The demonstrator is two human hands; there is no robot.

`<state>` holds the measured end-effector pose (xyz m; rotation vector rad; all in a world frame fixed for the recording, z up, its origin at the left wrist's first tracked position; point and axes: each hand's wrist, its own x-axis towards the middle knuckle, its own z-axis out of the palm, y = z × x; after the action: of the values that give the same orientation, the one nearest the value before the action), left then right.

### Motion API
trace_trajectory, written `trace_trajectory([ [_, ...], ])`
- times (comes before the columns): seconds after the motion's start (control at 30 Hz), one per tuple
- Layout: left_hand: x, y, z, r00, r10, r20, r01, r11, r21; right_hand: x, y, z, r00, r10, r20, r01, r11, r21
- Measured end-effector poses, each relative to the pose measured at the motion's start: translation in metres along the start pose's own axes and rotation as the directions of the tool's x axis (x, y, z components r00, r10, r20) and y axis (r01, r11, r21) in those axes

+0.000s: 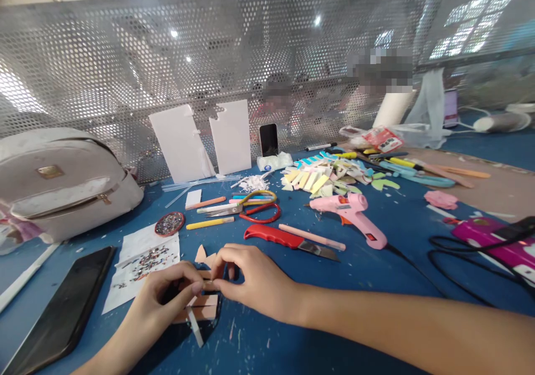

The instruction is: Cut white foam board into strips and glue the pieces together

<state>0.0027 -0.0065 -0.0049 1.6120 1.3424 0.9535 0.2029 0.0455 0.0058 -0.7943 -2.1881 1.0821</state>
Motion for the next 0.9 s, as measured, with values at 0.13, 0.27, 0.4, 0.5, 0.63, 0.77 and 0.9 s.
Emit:
trace_trajectory([
  [0.13,-0.0015,-0.0007,0.0005,1.000,-0.011,0.006,0.011,1.000,-0.025,-0.0003,0.0006,0.0000,1.000,-0.004,-0.011,0.004,1.000,0.008],
  [0.27,-0.0020,0.0001,0.0008,1.000,-0.014,0.010,0.014,1.000,-0.028,-0.0007,0.0017,0.0003,1.000,-0.009,-0.016,0.009,1.000,0.014],
  [0.4,-0.0015,0.0032,0.0005,1.000,-0.009,0.001,0.009,1.000,-0.002,-0.0012,0.0005,-0.0002,1.000,-0.007,-0.015,0.007,1.000,0.020],
  [0.5,-0.0015,0.0043,0.0005,1.000,-0.020,0.002,0.020,1.000,-0.009,-0.0011,-0.0003,-0.0004,1.000,-0.004,-0.017,0.004,1.000,0.021],
  [0.63,-0.0018,0.0044,0.0007,1.000,-0.012,0.003,0.012,1.000,-0.007,-0.0008,0.0002,-0.0002,1.000,-0.007,-0.018,0.008,1.000,0.029],
  [0.77,-0.0018,0.0031,0.0009,1.000,-0.009,0.009,0.009,1.000,-0.020,-0.0010,0.0007,-0.0003,1.000,-0.005,-0.013,0.006,0.999,0.033],
  [0.9,-0.0011,-0.0013,0.0008,1.000,0.010,-0.004,-0.010,1.000,-0.023,-0.0004,0.0012,-0.0003,1.000,0.005,-0.016,-0.005,1.000,0.019],
])
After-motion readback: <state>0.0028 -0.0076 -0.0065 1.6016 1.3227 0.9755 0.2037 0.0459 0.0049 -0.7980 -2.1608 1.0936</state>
